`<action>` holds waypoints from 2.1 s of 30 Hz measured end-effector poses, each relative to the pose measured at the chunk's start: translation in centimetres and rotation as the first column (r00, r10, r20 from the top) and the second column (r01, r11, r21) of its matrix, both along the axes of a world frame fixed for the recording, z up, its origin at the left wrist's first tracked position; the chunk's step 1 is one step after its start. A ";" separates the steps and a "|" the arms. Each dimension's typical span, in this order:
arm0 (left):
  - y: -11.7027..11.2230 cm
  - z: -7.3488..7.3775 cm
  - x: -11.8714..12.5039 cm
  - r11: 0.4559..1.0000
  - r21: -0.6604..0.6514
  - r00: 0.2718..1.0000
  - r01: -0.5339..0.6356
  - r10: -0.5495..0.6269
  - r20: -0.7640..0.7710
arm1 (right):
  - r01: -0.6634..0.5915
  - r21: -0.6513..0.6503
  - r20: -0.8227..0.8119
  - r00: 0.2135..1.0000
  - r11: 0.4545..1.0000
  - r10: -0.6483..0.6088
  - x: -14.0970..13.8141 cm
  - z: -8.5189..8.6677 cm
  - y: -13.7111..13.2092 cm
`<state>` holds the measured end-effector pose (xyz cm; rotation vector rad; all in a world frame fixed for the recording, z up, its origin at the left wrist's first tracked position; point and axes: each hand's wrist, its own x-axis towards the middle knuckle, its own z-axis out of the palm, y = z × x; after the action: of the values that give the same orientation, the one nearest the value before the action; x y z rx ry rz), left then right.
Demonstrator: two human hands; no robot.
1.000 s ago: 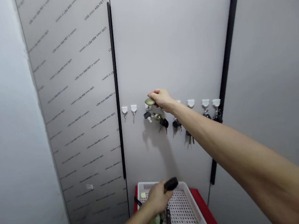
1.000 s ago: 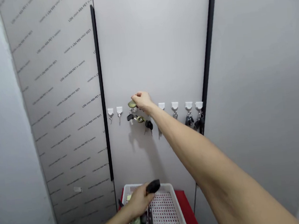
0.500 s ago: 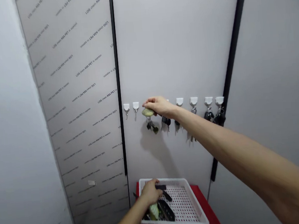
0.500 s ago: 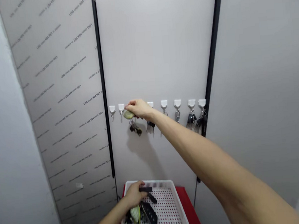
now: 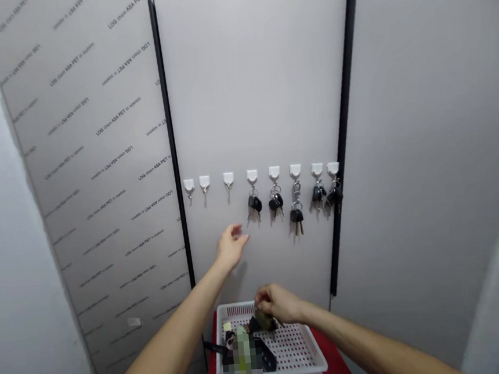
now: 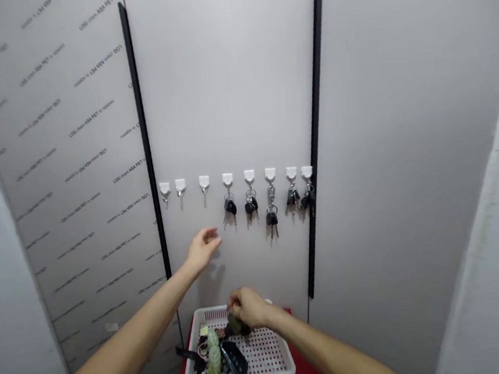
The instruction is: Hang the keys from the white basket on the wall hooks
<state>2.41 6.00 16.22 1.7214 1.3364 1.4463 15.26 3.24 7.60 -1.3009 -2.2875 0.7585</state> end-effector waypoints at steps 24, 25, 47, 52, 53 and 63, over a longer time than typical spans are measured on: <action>-0.3 12.9 3.3 0.938 0.313 0.957 -0.149 0.217 -0.194 | 0.592 0.442 -0.504 0.785 0.674 -0.359 3.3 21.1 3.2; -0.2 13.1 3.5 0.941 0.311 0.943 -0.132 0.216 -0.253 | 0.554 0.431 -0.463 0.813 0.713 -0.353 2.9 21.1 3.0; -2.5 3.9 3.1 0.853 -0.501 0.561 0.145 -0.488 -0.669 | 0.009 0.127 0.257 0.965 0.992 -0.041 2.4 7.8 -0.6; -3.1 -1.8 3.3 0.846 -0.515 0.519 0.140 -0.505 -0.689 | 0.002 0.125 0.211 0.977 0.992 -0.028 3.9 3.1 -0.8; -2.9 -2.0 3.4 0.862 -0.485 0.524 0.143 -0.482 -0.702 | 0.056 0.187 0.115 0.990 0.981 -0.078 4.6 3.5 -0.7; 0.6 3.8 12.4 0.994 -0.067 0.949 0.089 -0.105 -0.296 | 0.809 0.405 -0.540 0.588 0.426 -0.603 11.4 14.1 2.8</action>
<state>14.80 6.56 20.06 2.0004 1.4045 1.1172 26.63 6.00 21.69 -1.4744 -1.2652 -0.1245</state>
